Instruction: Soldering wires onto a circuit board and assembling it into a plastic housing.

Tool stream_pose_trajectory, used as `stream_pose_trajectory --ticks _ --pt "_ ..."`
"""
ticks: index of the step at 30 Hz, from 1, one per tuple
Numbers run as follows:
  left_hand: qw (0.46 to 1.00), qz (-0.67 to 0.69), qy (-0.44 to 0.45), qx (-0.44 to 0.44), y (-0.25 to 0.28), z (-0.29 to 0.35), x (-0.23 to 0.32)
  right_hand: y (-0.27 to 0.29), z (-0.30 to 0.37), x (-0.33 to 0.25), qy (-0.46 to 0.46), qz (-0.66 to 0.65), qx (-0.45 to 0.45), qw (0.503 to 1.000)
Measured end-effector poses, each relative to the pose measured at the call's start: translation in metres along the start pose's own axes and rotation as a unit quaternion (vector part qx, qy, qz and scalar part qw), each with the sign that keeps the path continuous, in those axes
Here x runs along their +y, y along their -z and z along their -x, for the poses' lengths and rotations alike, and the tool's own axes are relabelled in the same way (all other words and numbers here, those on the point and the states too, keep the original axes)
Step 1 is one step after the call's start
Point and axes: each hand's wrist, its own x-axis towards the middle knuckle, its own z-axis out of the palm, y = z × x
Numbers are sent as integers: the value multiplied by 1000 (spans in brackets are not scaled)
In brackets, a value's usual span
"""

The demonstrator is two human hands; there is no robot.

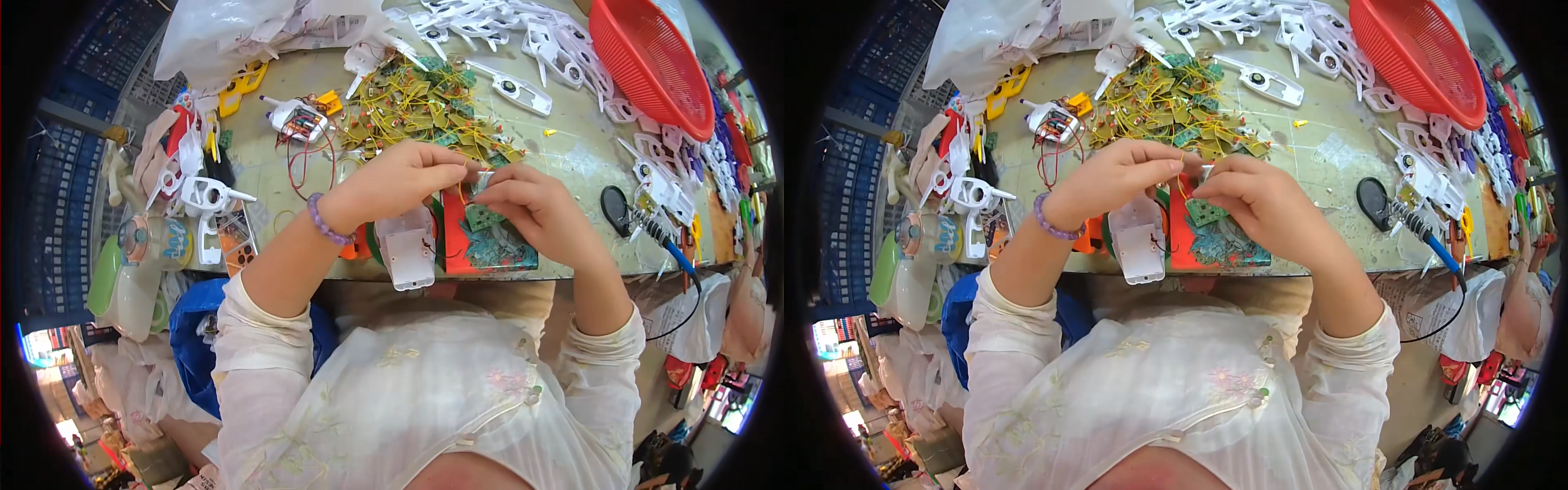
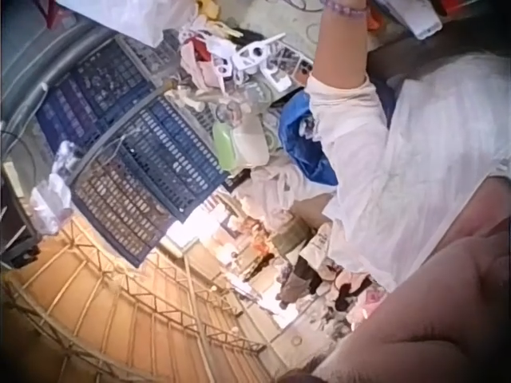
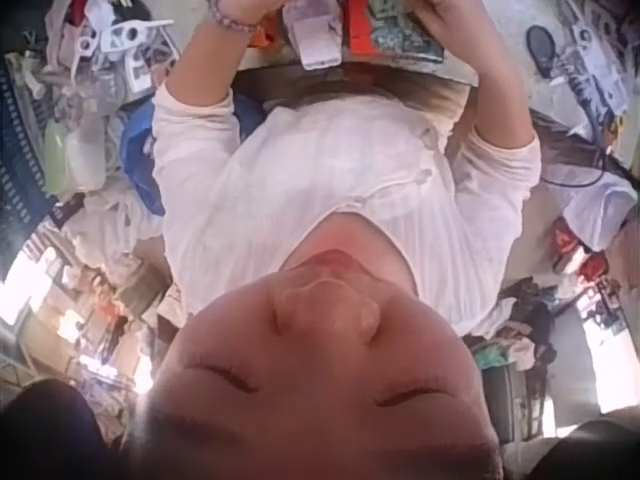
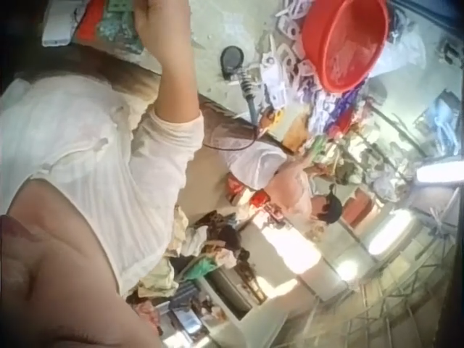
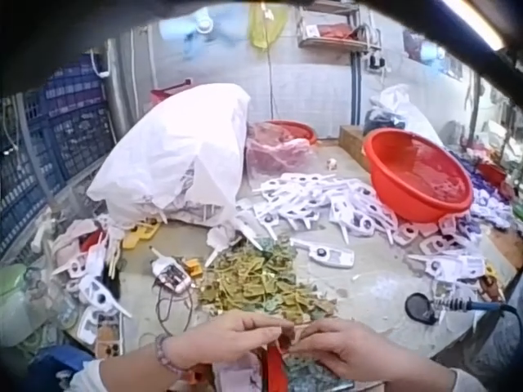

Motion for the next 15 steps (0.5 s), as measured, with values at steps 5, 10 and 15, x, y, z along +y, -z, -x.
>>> stream_pose_trajectory --ticks 5,10,15 --pt "979 -97 -61 169 -10 29 -1 -11 4 2 95 185 106 972" --pt "924 -230 -194 236 -27 65 -16 -29 28 -22 81 126 112 982" --pt "942 -224 -198 152 -51 65 -25 -47 28 -21 30 76 104 991"
